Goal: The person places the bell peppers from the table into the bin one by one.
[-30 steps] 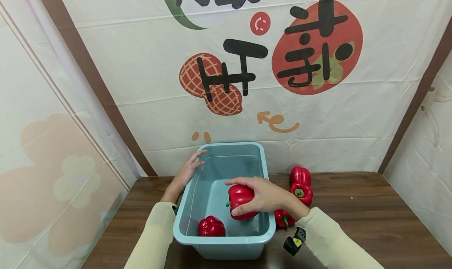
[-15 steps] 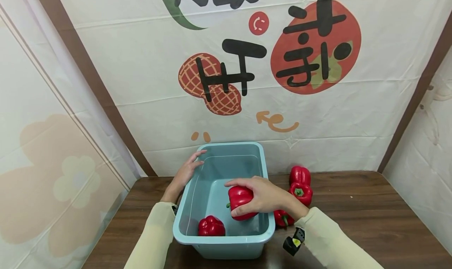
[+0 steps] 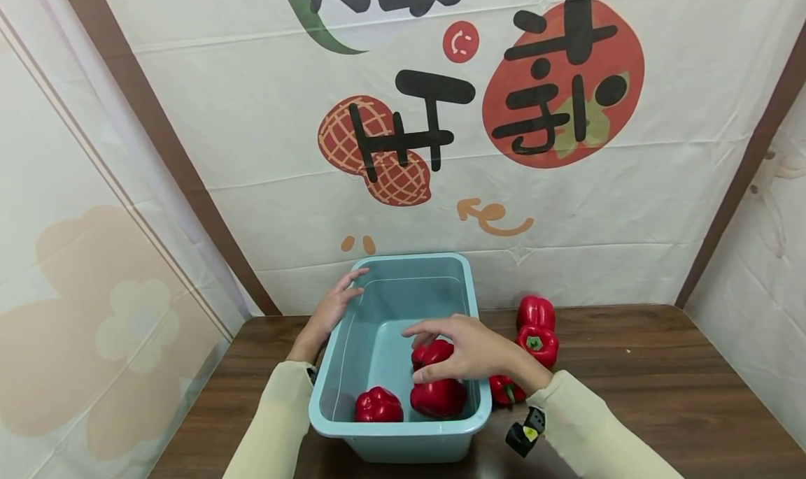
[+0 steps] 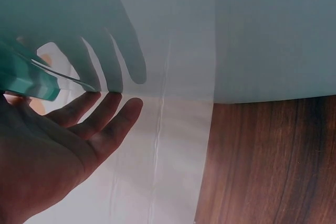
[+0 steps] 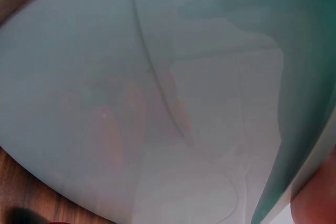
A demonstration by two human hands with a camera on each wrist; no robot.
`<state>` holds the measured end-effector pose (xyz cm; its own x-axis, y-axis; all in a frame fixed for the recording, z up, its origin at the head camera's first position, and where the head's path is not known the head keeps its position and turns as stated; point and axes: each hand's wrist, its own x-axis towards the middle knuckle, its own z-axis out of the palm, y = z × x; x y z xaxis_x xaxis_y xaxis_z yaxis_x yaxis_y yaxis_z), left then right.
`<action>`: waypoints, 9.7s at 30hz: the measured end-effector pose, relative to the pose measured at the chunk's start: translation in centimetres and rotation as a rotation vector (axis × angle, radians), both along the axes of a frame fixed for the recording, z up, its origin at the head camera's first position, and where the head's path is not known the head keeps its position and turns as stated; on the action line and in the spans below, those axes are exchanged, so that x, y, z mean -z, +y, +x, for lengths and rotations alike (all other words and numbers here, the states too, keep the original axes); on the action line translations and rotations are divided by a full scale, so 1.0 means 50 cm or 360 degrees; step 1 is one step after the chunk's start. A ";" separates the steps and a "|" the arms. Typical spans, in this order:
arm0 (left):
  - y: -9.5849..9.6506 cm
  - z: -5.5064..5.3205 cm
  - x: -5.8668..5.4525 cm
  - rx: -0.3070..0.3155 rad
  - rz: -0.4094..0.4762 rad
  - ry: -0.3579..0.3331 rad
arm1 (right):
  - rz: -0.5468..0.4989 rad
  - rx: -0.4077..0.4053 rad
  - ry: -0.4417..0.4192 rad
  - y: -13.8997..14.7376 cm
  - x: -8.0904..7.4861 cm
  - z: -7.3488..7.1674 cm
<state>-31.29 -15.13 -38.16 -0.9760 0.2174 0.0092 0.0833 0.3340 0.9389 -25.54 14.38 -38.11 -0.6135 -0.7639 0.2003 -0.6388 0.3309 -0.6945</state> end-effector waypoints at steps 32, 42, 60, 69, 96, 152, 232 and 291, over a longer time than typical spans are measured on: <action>0.001 -0.008 0.009 -0.0037 -0.0018 0.0033 | -0.0369 0.0134 0.0035 0.036 -0.001 0.000; -0.007 -0.040 0.055 -0.0056 0.0050 0.0066 | -0.0505 0.0265 0.0058 0.087 -0.005 0.000; -0.006 -0.025 0.027 -0.0013 0.0048 -0.0008 | -0.0549 0.0458 0.0027 0.156 0.015 0.006; 0.006 0.014 -0.016 -0.0011 0.0016 0.0009 | -0.0542 0.0581 -0.0020 0.182 0.061 0.008; -0.005 -0.033 0.047 -0.0070 0.0047 0.0047 | -0.0466 0.0667 -0.0282 0.182 0.199 0.022; -0.006 -0.044 0.060 -0.0064 0.0079 0.0056 | -0.0539 0.0902 -0.0615 0.215 0.305 0.010; -0.035 -0.046 0.064 0.0156 0.0097 -0.0074 | -0.0622 0.0989 -0.0559 0.203 0.161 0.044; -0.026 -0.040 0.077 0.0084 0.0238 -0.0046 | -0.0618 0.0876 -0.0330 0.195 0.037 0.031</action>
